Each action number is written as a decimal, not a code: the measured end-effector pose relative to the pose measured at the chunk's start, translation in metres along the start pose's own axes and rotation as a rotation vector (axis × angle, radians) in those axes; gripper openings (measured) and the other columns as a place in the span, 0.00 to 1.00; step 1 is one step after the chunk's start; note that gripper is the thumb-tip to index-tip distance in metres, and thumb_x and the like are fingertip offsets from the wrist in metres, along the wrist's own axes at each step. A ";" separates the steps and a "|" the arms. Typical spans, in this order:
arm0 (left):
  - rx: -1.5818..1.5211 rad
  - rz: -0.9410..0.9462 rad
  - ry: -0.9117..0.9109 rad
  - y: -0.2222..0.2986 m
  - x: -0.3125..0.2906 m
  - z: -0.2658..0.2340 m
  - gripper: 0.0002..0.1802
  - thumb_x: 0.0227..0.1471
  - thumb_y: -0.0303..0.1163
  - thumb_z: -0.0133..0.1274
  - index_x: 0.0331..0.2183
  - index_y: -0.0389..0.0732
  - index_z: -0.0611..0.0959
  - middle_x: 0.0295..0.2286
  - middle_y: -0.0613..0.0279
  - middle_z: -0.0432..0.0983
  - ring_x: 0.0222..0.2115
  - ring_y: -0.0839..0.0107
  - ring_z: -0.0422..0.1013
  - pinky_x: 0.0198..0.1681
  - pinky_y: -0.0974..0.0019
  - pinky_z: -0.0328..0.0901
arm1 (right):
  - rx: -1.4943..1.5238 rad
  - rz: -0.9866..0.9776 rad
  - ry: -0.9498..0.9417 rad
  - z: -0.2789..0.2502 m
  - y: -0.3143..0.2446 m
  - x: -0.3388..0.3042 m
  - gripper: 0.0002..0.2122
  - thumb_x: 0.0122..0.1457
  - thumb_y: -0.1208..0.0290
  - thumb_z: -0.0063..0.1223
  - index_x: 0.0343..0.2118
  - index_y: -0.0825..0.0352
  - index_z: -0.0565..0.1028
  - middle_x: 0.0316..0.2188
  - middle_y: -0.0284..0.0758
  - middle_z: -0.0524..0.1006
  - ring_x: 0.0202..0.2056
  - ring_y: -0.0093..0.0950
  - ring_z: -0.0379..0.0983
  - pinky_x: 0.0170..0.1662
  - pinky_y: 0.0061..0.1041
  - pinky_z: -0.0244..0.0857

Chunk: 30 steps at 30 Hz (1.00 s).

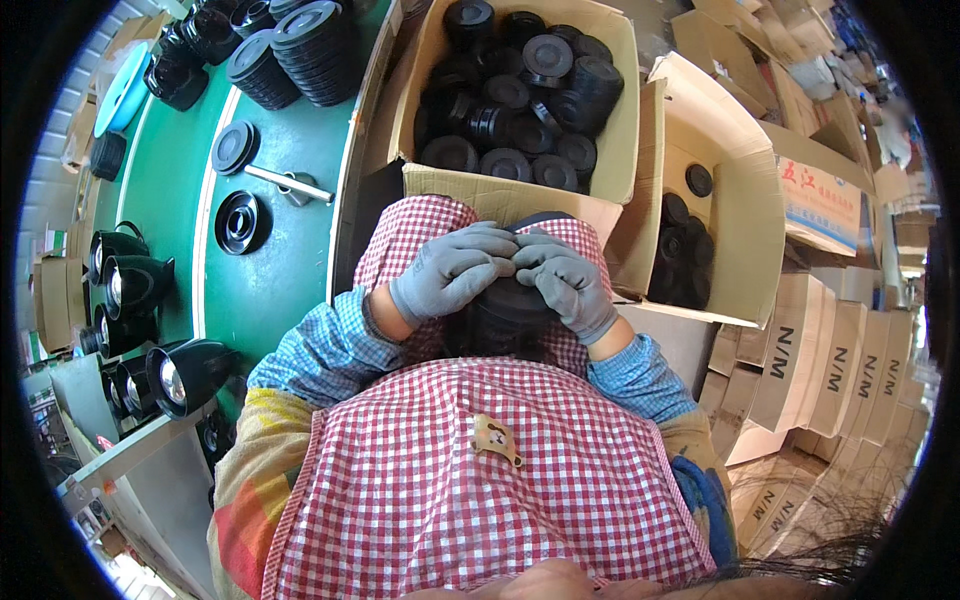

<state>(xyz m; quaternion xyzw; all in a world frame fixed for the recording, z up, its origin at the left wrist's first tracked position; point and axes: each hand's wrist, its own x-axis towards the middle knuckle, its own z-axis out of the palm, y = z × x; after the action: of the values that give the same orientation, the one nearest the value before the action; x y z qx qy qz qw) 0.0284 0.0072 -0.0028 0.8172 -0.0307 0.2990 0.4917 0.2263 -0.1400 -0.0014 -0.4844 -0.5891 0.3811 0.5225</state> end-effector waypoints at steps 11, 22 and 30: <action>0.357 -0.145 -0.216 0.062 0.017 -0.014 0.53 0.57 0.71 0.37 0.65 0.35 0.64 0.64 0.37 0.55 0.66 0.35 0.47 0.68 0.39 0.38 | -0.149 -0.002 0.154 -0.007 0.013 0.017 0.29 0.72 0.49 0.33 0.64 0.68 0.66 0.62 0.49 0.68 0.67 0.46 0.57 0.69 0.44 0.47; 0.623 -0.243 -0.253 0.043 0.015 -0.009 0.55 0.54 0.73 0.40 0.66 0.36 0.61 0.64 0.37 0.55 0.67 0.37 0.48 0.67 0.36 0.39 | -0.504 -0.052 0.060 0.014 -0.024 0.002 0.30 0.70 0.48 0.32 0.61 0.70 0.67 0.60 0.50 0.67 0.62 0.51 0.61 0.67 0.48 0.49; 0.557 -0.262 -0.115 0.023 0.010 -0.011 0.51 0.53 0.69 0.48 0.64 0.39 0.66 0.62 0.39 0.61 0.65 0.37 0.53 0.66 0.34 0.40 | -0.617 -0.135 -0.094 0.016 -0.038 -0.007 0.31 0.67 0.47 0.39 0.61 0.70 0.67 0.61 0.52 0.66 0.63 0.51 0.60 0.67 0.49 0.48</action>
<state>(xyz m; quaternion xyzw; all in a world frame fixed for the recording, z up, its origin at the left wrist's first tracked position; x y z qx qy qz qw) 0.0235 0.0069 0.0245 0.9331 0.1305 0.1832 0.2806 0.2038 -0.1549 0.0310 -0.5617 -0.7312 0.1709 0.3473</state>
